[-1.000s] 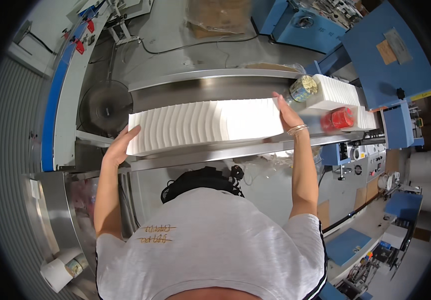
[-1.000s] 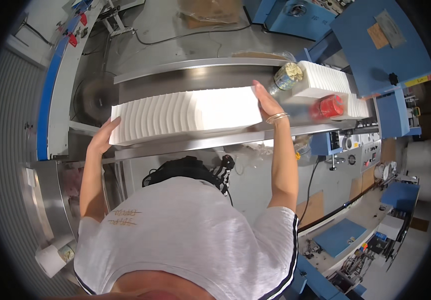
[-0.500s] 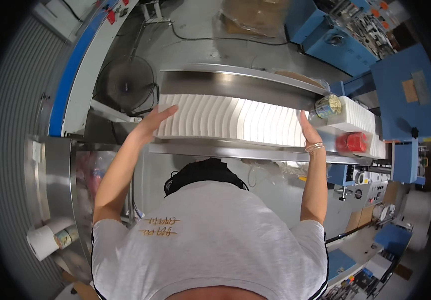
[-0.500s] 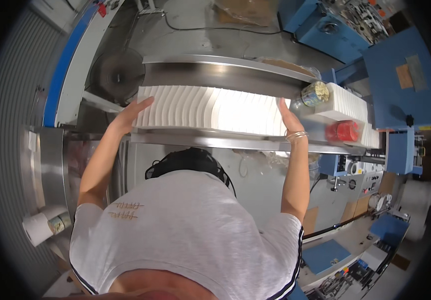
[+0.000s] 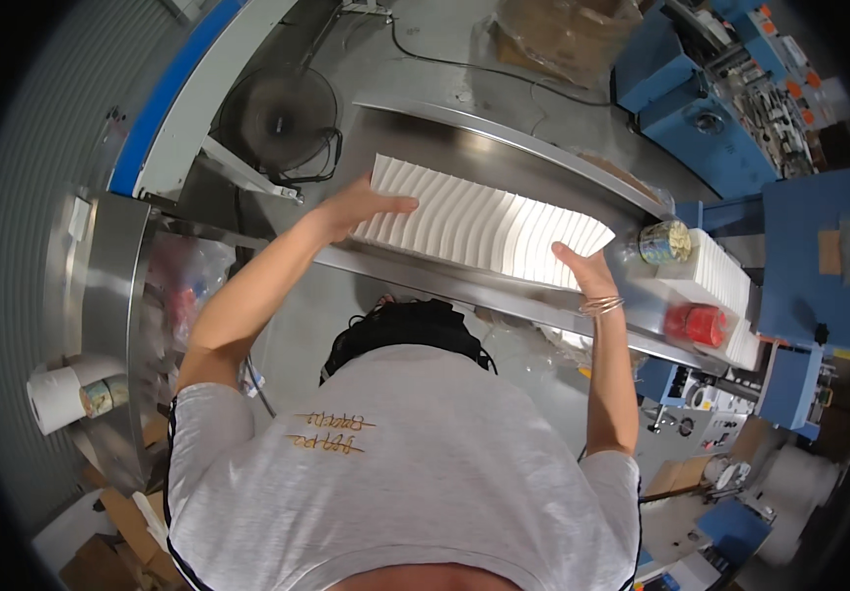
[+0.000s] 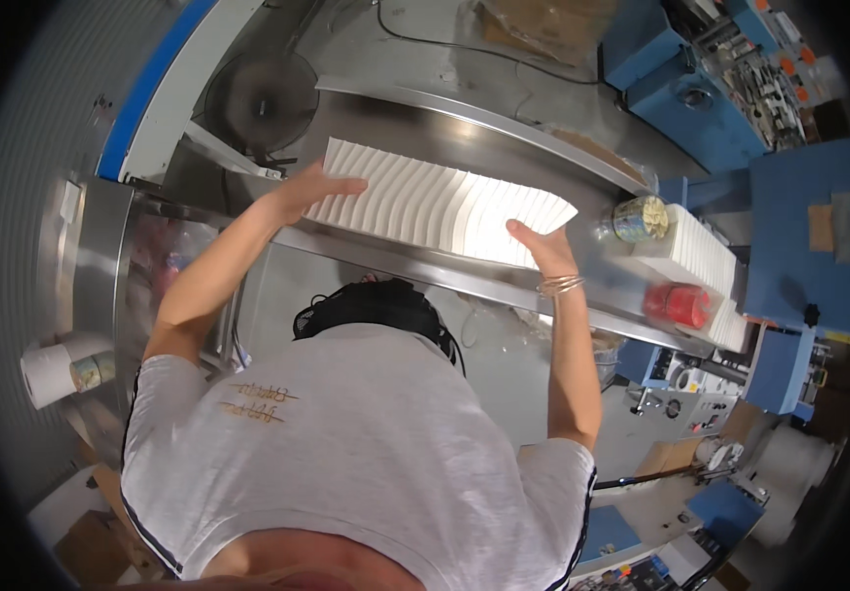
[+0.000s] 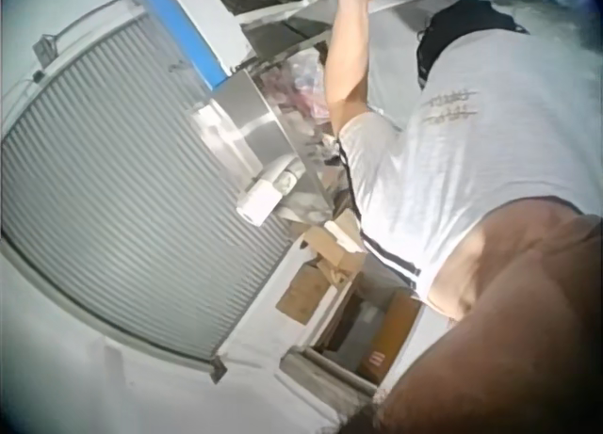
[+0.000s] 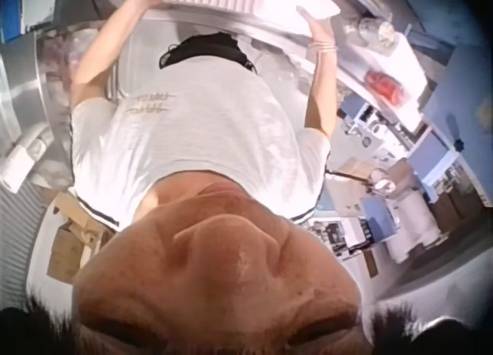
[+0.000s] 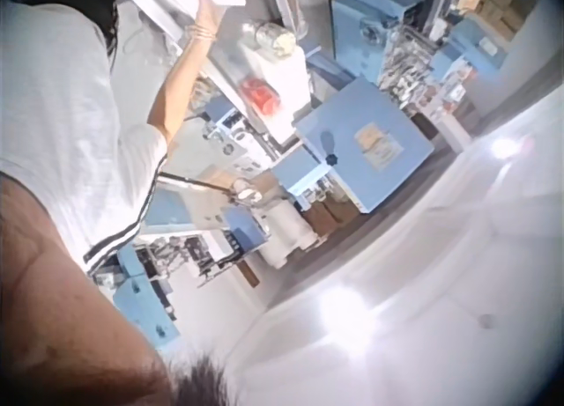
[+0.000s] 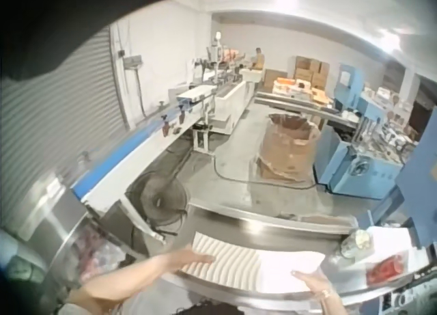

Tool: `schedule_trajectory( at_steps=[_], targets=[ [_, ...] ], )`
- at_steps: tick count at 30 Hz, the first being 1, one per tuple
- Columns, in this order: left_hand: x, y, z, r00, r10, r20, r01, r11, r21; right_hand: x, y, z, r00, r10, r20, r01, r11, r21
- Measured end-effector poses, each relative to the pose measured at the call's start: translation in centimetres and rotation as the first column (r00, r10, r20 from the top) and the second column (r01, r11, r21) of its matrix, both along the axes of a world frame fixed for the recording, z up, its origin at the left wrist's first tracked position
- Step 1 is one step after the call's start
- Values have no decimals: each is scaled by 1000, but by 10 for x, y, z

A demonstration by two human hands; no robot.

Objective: Manually sorting and placing stacks of paper napkins onto a conveyor belt for packaging.

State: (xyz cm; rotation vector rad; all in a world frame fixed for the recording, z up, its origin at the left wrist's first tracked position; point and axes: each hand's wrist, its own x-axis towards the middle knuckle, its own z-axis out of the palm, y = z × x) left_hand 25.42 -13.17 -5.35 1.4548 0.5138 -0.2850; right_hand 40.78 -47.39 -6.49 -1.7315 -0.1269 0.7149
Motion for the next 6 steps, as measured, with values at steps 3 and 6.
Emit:
schedule_trajectory(
  at_steps=[3,6],
  targets=[
    [-6,-4,9,994,33,99,-19,989,-146,1,3,-13,999,-25,32,23,998,64],
    [-37,4,8,975,155,157,-141,985,-96,7,30,-14,996,85,37,-88,993,81]
  ],
)
